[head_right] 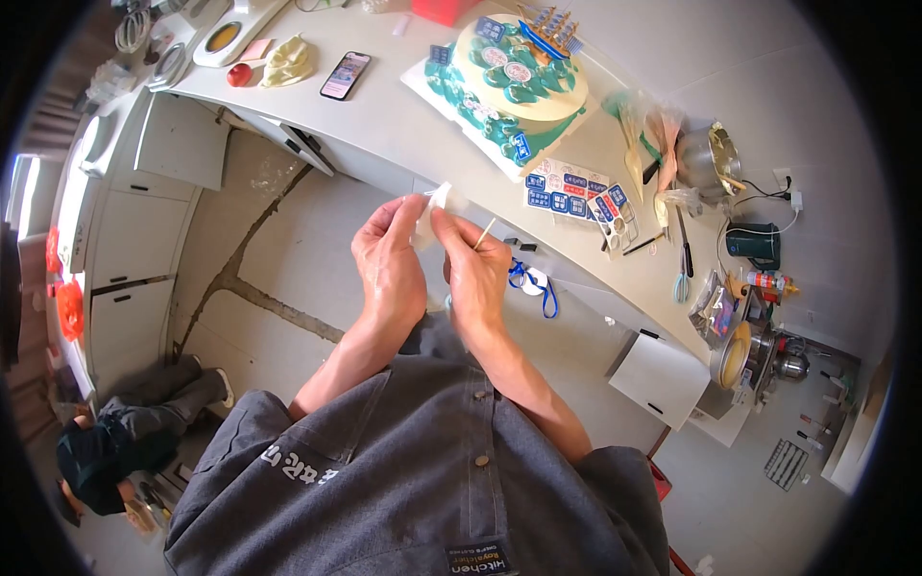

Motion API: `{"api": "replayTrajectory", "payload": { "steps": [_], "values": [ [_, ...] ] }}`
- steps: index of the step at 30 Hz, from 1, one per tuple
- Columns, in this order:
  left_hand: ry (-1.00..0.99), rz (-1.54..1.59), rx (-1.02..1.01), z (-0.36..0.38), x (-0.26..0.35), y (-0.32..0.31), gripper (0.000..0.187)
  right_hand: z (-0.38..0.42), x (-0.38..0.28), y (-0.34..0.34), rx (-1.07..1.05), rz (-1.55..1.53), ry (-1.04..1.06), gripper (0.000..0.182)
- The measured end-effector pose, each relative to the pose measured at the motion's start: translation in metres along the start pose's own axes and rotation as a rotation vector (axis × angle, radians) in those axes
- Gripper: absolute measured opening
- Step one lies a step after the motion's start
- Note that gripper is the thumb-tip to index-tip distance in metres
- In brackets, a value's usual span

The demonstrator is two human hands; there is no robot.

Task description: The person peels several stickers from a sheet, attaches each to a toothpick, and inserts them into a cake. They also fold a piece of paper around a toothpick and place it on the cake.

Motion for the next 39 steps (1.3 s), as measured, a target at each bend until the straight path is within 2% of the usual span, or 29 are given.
{"api": "replayTrajectory", "payload": {
  "steps": [3, 6, 7, 10, 11, 12, 14, 15, 21, 24, 27, 30, 36, 39],
  "values": [
    [-0.143, -0.173, -0.006, -0.001, 0.008, 0.003, 0.023, -0.005, -0.017, 0.009, -0.077, 0.202, 0.076, 0.03],
    [-0.195, -0.248, 0.019, 0.0, 0.011, 0.004, 0.023, 0.012, -0.063, 0.013, 0.024, 0.301, 0.313, 0.032],
    [-0.225, -0.262, 0.009, 0.001, 0.011, 0.004, 0.022, 0.018, -0.073, 0.018, -0.057, 0.401, 0.349, 0.028],
    [-0.281, -0.283, -0.033, 0.004, 0.008, 0.0, 0.022, 0.044, -0.079, -0.003, -0.17, 0.589, 0.704, 0.022],
    [-0.28, -0.272, -0.044, 0.003, 0.005, -0.001, 0.023, 0.044, -0.073, -0.007, -0.145, 0.58, 0.82, 0.019],
    [-0.279, -0.262, -0.054, 0.004, 0.003, -0.001, 0.023, 0.037, -0.061, -0.005, -0.137, 0.518, 0.687, 0.02],
    [-0.149, -0.234, -0.058, 0.006, 0.001, -0.001, 0.025, 0.025, -0.04, -0.003, -0.126, 0.387, 0.428, 0.02],
    [-0.085, -0.22, -0.056, 0.008, 0.002, -0.002, 0.026, 0.026, -0.038, -0.003, -0.094, 0.347, 0.453, 0.021],
    [-0.101, -0.114, -0.062, 0.016, 0.012, -0.012, 0.035, 0.024, -0.029, 0.008, -0.026, 0.48, 0.476, 0.019],
    [-0.056, -0.17, -0.087, 0.016, 0.015, -0.013, 0.035, 0.02, -0.025, 0.014, 0.029, 0.511, 0.627, 0.019],
    [-0.017, -0.117, -0.082, 0.015, 0.009, -0.014, 0.033, 0.022, -0.031, 0.014, 0.044, 0.578, 0.682, 0.019],
    [0.008, -0.222, -0.042, 0.02, 0.015, -0.015, 0.032, 0.024, -0.039, 0.011, 0.027, 0.659, 0.65, 0.017],
    [-0.052, -0.222, -0.059, 0.019, 0.008, -0.01, 0.034, 0.025, -0.038, 0.007, 0.061, 0.927, 0.92, 0.015],
    [-0.032, -0.227, -0.063, 0.018, 0.006, -0.01, 0.035, 0.016, -0.03, 0.011, -0.032, 0.87, 0.754, 0.014]
  ]
}}
Point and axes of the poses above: each hand's wrist, its own z-axis away from the middle knuckle, its own y-axis out of the back of the hand, x = y × z, the point moved 6 cm from there along -z, towards the middle knuckle, and after that the axes turned 1 degree about z, right-handed, at the moved point
